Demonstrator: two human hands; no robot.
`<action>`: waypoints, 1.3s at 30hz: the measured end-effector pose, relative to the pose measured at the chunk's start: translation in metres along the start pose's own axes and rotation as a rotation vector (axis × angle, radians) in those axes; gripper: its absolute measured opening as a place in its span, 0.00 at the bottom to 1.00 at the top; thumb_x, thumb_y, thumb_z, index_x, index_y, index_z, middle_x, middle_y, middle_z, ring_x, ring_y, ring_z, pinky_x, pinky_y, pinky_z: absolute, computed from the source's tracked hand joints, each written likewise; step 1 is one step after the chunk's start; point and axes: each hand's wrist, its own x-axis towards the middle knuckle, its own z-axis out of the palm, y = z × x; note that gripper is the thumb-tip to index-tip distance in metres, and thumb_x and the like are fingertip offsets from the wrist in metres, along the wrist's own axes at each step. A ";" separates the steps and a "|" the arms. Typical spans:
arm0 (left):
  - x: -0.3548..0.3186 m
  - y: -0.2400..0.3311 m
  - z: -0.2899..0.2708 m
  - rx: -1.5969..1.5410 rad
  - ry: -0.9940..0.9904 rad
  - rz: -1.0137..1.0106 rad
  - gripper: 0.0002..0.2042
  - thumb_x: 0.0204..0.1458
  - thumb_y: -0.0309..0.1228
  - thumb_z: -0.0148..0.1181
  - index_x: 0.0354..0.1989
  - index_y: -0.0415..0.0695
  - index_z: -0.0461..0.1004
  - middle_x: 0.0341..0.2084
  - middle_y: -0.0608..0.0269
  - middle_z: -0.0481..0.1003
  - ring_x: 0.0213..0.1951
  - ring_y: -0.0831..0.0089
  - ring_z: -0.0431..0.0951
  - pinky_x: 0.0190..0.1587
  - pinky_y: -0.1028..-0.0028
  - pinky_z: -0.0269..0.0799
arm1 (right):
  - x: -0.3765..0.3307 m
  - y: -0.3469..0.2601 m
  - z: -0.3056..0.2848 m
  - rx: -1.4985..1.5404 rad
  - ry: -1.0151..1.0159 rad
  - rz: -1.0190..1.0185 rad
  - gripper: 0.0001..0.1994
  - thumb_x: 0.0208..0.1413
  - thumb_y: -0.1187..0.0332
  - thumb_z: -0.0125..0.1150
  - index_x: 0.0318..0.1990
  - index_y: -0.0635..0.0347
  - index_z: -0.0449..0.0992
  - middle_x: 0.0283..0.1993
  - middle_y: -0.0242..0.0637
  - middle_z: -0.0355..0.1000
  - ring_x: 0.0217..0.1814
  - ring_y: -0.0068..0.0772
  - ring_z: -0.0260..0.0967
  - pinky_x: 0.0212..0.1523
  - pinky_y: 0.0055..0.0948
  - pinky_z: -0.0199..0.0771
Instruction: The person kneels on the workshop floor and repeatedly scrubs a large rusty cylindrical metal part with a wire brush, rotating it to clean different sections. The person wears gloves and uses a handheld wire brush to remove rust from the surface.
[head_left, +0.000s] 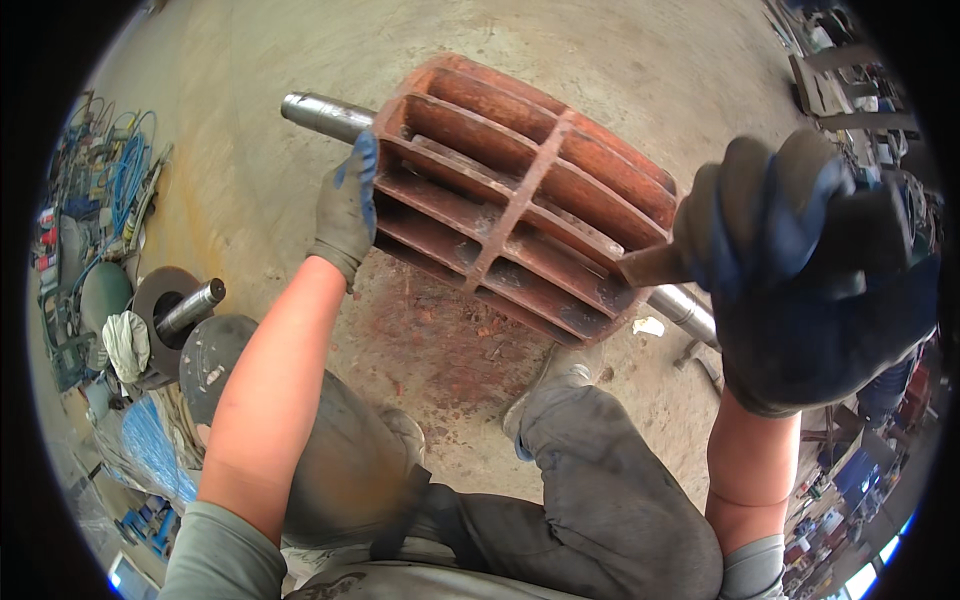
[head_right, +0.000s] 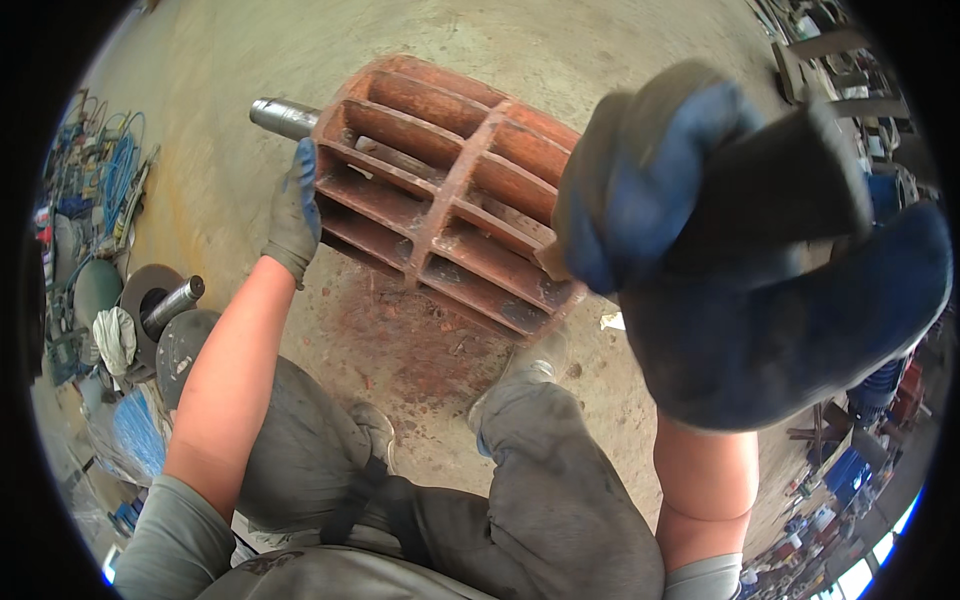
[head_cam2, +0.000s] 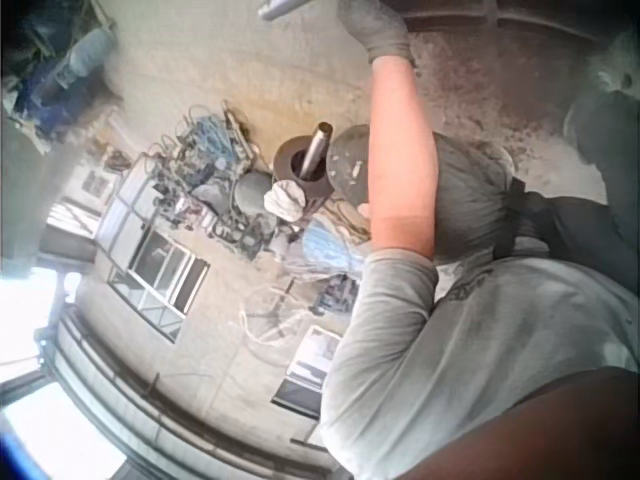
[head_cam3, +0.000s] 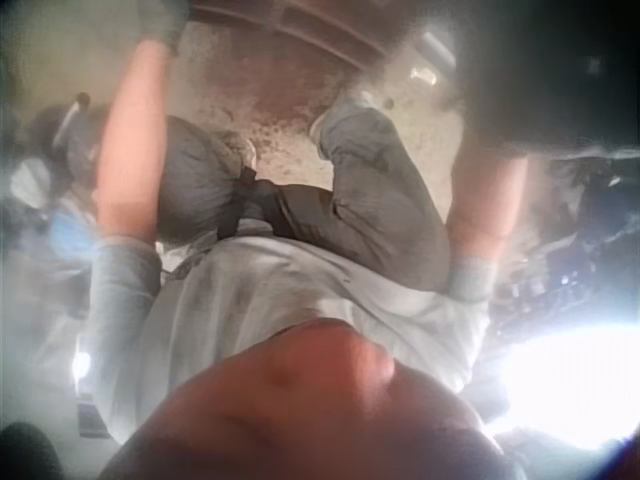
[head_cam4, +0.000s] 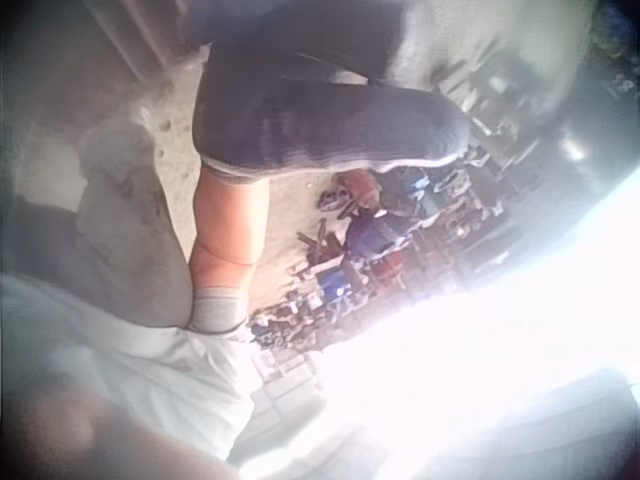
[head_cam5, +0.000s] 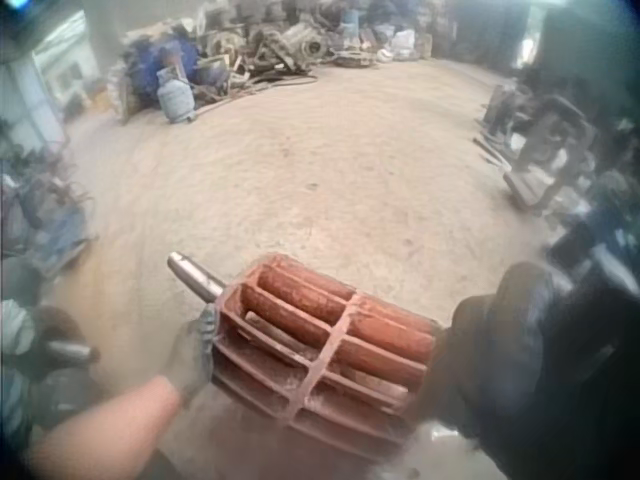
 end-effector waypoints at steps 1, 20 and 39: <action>-0.001 -0.001 0.002 -0.081 -0.015 0.050 0.36 0.73 0.61 0.56 0.57 0.30 0.82 0.46 0.69 0.81 0.49 0.80 0.74 0.59 0.73 0.71 | 0.001 0.012 0.011 0.007 0.002 0.020 0.39 0.70 0.24 0.38 0.42 0.55 0.74 0.32 0.30 0.63 0.28 0.25 0.57 0.33 0.29 0.61; -0.008 0.006 0.000 -0.093 -0.093 0.033 0.32 0.72 0.60 0.58 0.46 0.34 0.81 0.38 0.75 0.75 0.43 0.81 0.68 0.52 0.75 0.70 | 0.034 0.047 0.025 0.004 0.153 0.288 0.24 0.77 0.43 0.45 0.36 0.54 0.70 0.23 0.24 0.59 0.20 0.20 0.52 0.24 0.26 0.58; 0.011 0.013 0.006 -0.060 -0.128 -0.035 0.33 0.72 0.57 0.58 0.55 0.31 0.83 0.39 0.71 0.80 0.42 0.79 0.74 0.52 0.73 0.72 | 0.044 0.043 0.051 -0.743 -0.372 0.452 0.24 0.68 0.46 0.46 0.31 0.58 0.71 0.24 0.29 0.64 0.24 0.24 0.59 0.25 0.30 0.58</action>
